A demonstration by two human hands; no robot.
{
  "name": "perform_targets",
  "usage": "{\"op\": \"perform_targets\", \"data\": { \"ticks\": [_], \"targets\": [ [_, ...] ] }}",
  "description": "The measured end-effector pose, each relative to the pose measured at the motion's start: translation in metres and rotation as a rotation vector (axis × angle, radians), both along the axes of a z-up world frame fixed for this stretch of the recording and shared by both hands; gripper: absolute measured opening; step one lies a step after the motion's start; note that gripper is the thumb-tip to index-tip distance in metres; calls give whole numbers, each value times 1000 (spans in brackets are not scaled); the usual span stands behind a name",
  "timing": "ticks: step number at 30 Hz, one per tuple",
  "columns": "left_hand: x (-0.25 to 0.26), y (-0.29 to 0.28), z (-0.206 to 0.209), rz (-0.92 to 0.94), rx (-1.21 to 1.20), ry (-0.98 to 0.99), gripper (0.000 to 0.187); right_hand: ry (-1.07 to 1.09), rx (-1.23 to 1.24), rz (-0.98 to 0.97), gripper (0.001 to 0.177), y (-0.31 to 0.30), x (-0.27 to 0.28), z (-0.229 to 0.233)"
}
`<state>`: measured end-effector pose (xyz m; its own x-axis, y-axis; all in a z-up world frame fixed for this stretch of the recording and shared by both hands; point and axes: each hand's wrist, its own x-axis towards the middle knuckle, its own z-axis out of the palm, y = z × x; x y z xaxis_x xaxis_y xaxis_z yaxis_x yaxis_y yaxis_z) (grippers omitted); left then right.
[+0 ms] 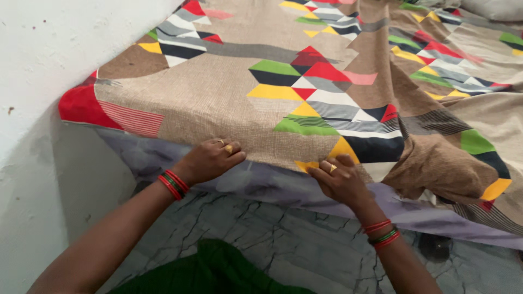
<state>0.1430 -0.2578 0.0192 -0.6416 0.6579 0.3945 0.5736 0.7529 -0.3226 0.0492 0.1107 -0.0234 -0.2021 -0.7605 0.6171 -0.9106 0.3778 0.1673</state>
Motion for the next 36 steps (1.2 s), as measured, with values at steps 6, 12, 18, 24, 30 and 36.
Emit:
{"op": "perform_targets", "data": {
  "ticks": [6,12,18,24,30,36],
  "targets": [
    [-8,16,-10,105,52,6,10,-17,93,-75,11,-8,-2,7],
    [-13,13,-16,121,63,3,18,-102,90,-250,57,-26,14,16],
    [-9,9,-17,61,62,82,15,55,40,-217,81,-87,11,19],
    [-1,7,1,70,34,-30,14,212,6,-322,64,-97,-1,-8],
    [11,0,24,80,-115,156,40,191,-11,-223,60,-93,-1,-9],
    [17,-31,26,118,-101,46,14,145,4,-147,55,-87,3,-17]
  ]
}}
